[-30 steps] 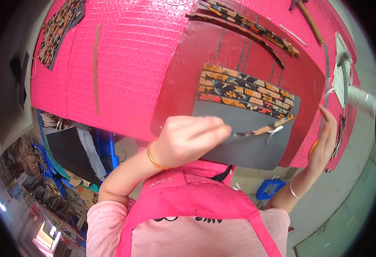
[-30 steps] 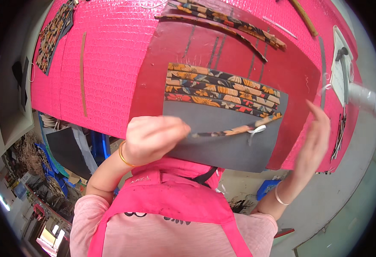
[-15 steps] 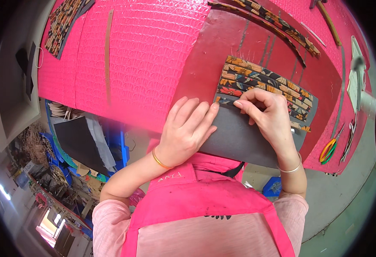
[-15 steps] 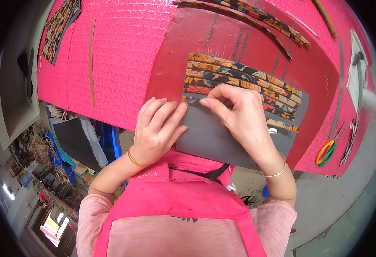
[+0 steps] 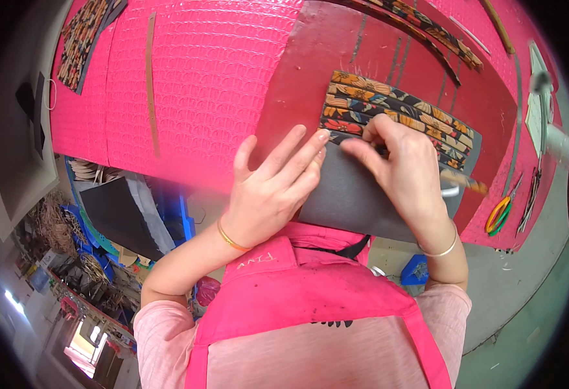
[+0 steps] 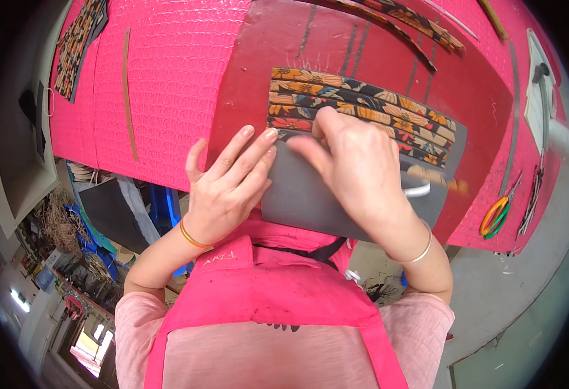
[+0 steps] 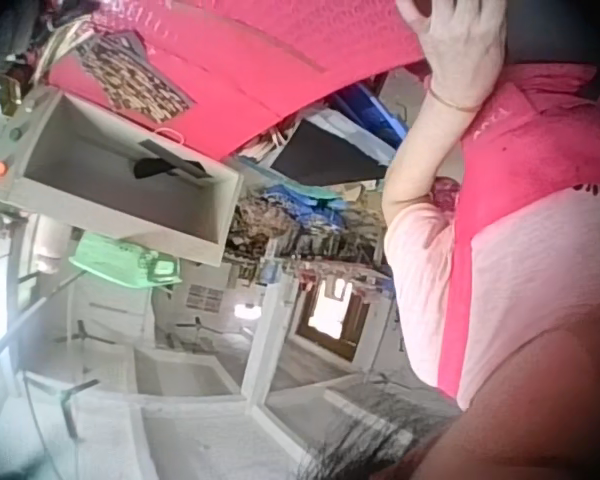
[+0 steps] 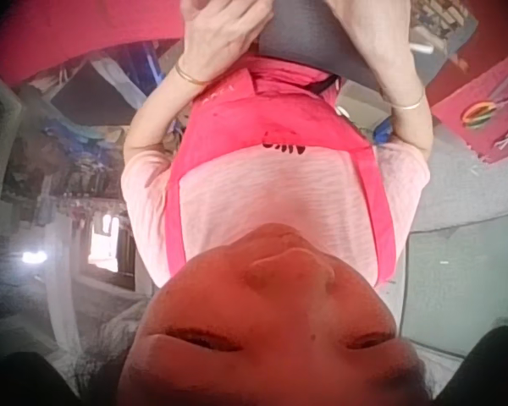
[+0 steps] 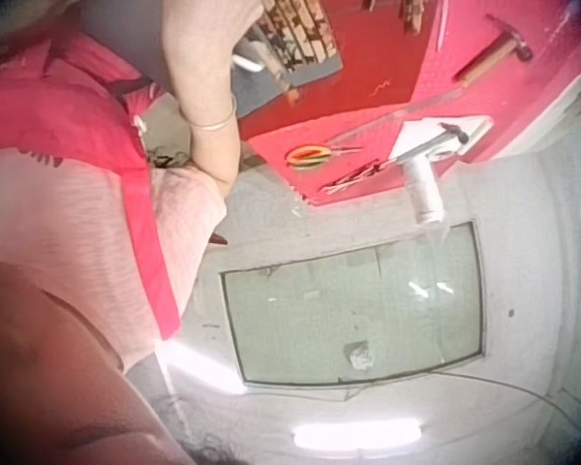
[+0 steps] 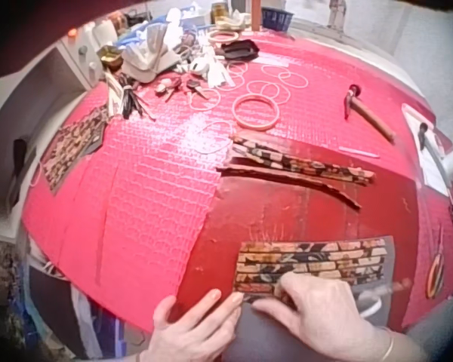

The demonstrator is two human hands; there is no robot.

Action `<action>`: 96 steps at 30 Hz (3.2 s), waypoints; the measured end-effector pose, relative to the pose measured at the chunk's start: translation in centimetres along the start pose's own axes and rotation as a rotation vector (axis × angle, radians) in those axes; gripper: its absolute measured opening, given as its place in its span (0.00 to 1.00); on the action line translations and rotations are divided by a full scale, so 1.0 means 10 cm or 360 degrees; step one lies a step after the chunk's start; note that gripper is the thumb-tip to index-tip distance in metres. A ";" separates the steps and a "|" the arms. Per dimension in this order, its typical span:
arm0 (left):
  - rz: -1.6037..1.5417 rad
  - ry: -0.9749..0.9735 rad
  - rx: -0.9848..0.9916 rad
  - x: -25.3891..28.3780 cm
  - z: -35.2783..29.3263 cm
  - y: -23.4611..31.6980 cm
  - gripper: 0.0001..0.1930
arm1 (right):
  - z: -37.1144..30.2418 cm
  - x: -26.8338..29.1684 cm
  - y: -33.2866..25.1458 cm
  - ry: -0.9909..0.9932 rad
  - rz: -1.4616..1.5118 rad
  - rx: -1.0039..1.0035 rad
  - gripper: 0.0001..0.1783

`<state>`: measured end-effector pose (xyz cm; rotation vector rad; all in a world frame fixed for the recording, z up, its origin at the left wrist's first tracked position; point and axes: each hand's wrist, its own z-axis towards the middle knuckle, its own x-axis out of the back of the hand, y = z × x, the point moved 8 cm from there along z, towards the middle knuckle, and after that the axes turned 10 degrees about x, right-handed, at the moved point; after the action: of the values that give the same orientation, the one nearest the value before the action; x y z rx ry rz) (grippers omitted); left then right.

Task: Constructing a shoe upper by layering patterned fabric strips onto a base material.

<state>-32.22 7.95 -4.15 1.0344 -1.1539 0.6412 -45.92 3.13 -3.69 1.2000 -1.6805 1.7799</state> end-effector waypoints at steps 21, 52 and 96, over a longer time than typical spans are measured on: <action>0.0019 -0.0224 -0.0030 -0.09 0.27 0.54 0.31 | -0.83 0.53 0.96 0.0499 0.0106 -0.0460 0.12; -0.0174 -0.0074 -0.0370 -0.64 0.55 1.47 0.26 | -0.24 0.82 0.06 -0.0020 0.0435 0.0534 0.10; -0.1267 0.0229 -0.0565 0.43 0.23 0.27 0.06 | -0.57 0.85 0.05 0.0179 -0.0013 0.0142 0.15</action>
<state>-34.09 6.62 0.88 1.0128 -0.6115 -0.1197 -52.66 6.23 3.33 1.1190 -1.5458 1.8988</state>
